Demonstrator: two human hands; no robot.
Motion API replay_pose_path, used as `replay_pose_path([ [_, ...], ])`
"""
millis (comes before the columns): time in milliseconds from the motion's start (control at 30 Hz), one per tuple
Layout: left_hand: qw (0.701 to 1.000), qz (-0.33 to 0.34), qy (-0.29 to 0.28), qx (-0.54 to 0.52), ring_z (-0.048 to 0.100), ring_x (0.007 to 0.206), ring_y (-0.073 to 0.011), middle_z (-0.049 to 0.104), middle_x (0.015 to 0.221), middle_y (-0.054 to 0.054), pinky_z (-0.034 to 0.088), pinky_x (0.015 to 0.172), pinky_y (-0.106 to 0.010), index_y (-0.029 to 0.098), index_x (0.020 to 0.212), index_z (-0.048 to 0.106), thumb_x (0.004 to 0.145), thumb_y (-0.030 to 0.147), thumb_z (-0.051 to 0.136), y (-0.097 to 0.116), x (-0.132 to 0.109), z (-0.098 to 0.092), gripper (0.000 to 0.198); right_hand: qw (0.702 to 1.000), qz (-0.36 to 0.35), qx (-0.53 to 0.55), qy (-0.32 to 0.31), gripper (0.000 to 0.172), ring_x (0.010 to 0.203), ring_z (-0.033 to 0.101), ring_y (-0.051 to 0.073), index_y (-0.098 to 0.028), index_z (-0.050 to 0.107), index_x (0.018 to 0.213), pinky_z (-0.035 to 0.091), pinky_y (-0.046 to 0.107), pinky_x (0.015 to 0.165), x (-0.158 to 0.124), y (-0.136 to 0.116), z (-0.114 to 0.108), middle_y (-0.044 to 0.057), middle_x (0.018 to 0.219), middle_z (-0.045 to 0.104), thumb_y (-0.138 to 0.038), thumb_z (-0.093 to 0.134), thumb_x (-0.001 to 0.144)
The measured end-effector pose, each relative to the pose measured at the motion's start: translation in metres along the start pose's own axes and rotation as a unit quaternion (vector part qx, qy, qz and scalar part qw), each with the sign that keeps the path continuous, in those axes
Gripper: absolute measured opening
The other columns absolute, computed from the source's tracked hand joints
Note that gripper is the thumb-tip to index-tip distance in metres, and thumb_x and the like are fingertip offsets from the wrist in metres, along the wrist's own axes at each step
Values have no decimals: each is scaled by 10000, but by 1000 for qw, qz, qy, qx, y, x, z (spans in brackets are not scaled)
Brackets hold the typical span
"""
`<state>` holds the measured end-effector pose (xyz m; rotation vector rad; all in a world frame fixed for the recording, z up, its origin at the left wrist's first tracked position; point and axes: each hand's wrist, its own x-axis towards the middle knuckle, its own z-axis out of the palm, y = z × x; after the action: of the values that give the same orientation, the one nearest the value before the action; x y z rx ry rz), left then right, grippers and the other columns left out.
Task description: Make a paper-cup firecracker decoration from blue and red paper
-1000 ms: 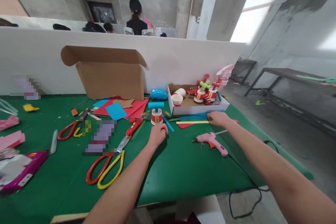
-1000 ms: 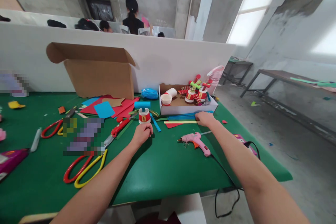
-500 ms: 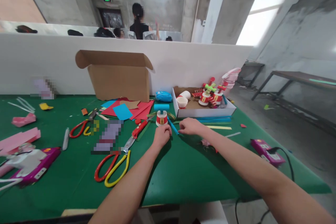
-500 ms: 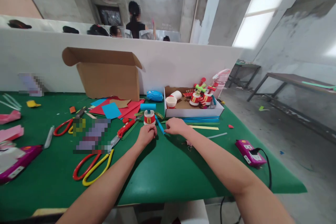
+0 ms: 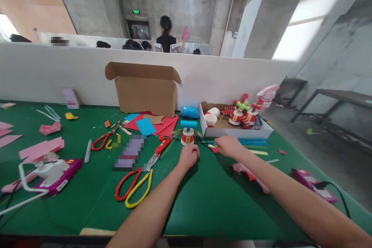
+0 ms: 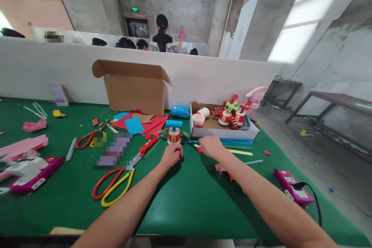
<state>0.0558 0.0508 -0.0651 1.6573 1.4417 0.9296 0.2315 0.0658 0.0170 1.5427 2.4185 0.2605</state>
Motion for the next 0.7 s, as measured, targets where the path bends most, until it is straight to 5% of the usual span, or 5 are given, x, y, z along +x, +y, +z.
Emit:
replay_pose_path([
  [467,996,-27,-7,-83,496,485,-99,481,431,50,388,531,-203,185,449,504,577,-13,397,1,-2,-1,259,1000,23,-9,7,248,738,618,195,-157,651,845,281,246,539,-39,74,4,102,847,699,-152,403,848],
  [600,985,-61,-14,-160,480,417,-79,498,451,50,368,458,-185,177,491,483,596,6,389,9,-3,-3,221,988,59,125,71,173,626,582,160,-180,621,761,303,244,543,-53,58,4,49,712,676,-165,454,799],
  [700,971,-78,-38,-225,513,416,-71,576,538,36,386,443,-174,167,612,524,624,45,412,15,-3,-11,167,931,65,325,152,141,582,570,146,-198,585,737,378,243,566,-66,16,5,14,652,644,-257,474,801],
])
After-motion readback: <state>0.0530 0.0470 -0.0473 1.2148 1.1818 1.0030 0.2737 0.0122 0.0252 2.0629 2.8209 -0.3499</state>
